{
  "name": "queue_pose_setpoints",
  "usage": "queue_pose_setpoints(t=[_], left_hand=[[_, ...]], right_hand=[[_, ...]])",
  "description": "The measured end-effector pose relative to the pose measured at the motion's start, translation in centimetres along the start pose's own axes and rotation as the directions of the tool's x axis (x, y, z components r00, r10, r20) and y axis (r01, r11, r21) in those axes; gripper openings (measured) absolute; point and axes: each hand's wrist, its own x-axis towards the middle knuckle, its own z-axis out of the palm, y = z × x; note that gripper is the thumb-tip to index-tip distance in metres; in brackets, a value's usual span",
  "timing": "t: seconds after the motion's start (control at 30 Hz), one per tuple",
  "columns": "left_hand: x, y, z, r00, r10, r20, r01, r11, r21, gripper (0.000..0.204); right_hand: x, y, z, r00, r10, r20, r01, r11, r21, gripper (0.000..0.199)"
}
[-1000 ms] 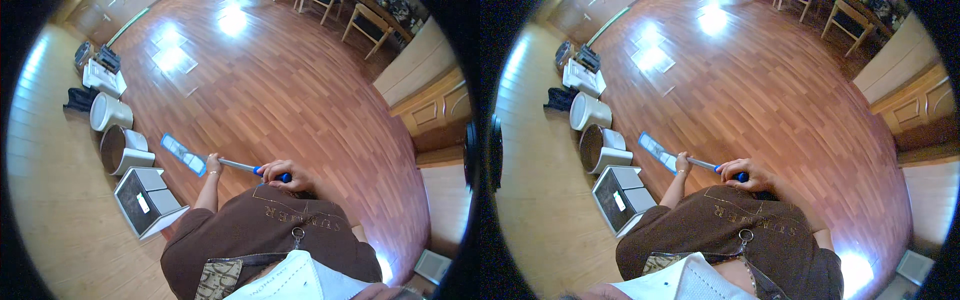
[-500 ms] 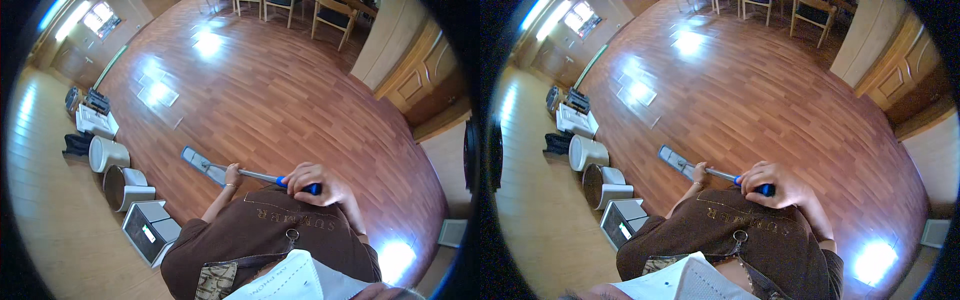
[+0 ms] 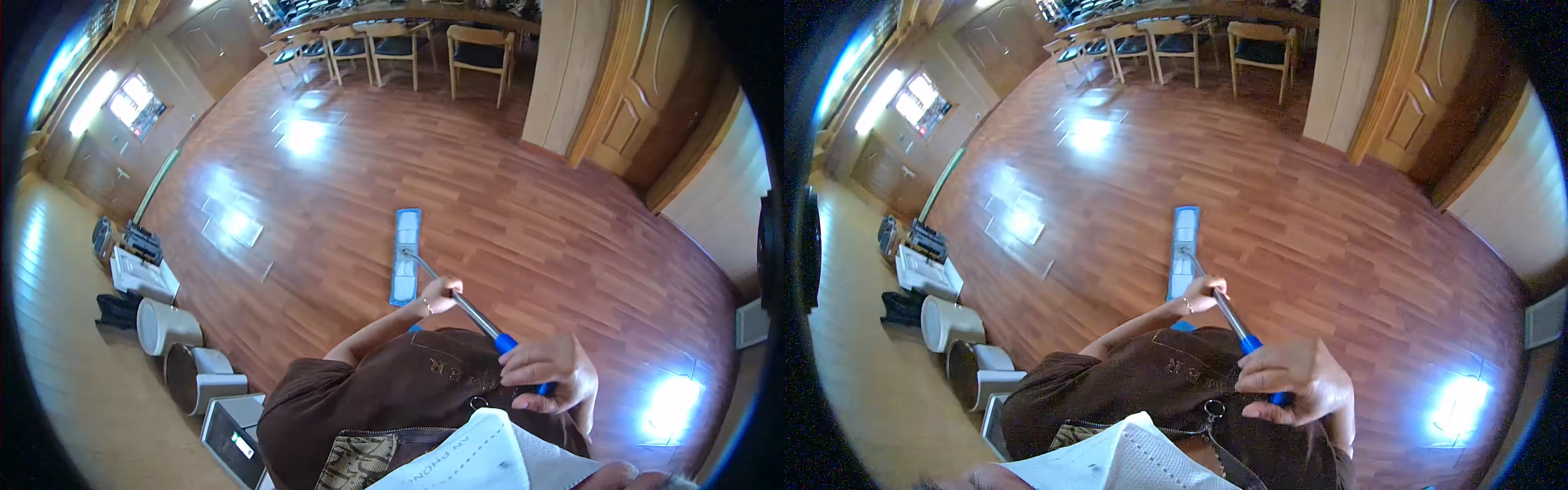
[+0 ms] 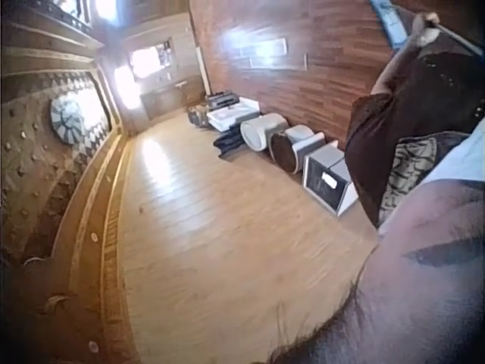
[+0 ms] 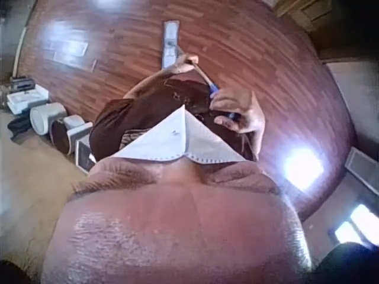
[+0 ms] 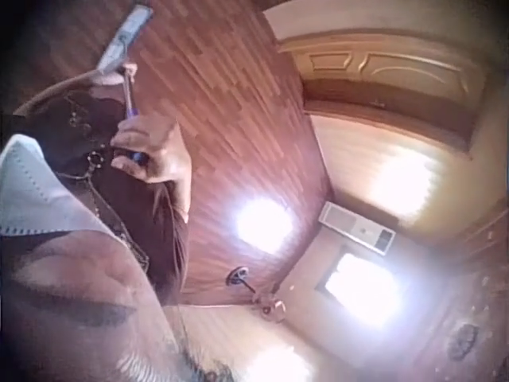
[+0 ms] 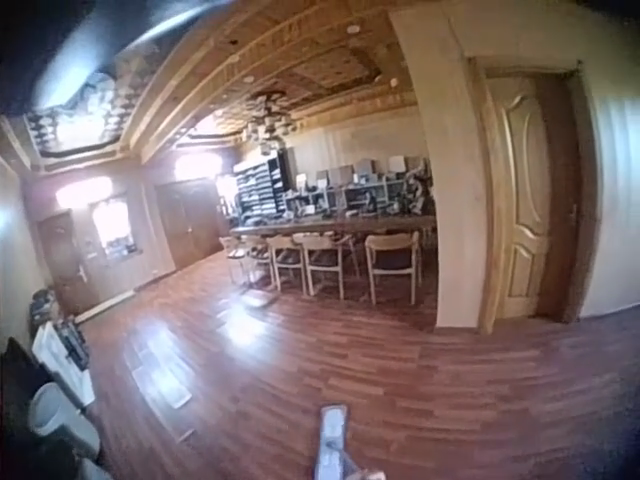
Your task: Mopping the wooden floor of a large room using a flat mop.
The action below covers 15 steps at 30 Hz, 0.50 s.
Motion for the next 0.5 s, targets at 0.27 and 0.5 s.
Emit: queue_pose_setpoints(t=[0.27, 0.5], left_hand=[[7.4, 6.8, 5.9, 0.847, 0.431, 0.311, -0.457, 0.89, 0.012, 0.029], [8.5, 10.4, 8.7, 0.708, 0.442, 0.551, -0.528, 0.849, -0.003, 0.029]], right_hand=[[-2.7, -2.8, 0.6, 0.991, 0.006, -0.136, -0.04, 0.968, -0.248, 0.026], [-4.3, -3.0, 1.0, 0.922, -0.284, -0.262, 0.181, 0.917, -0.356, 0.015]])
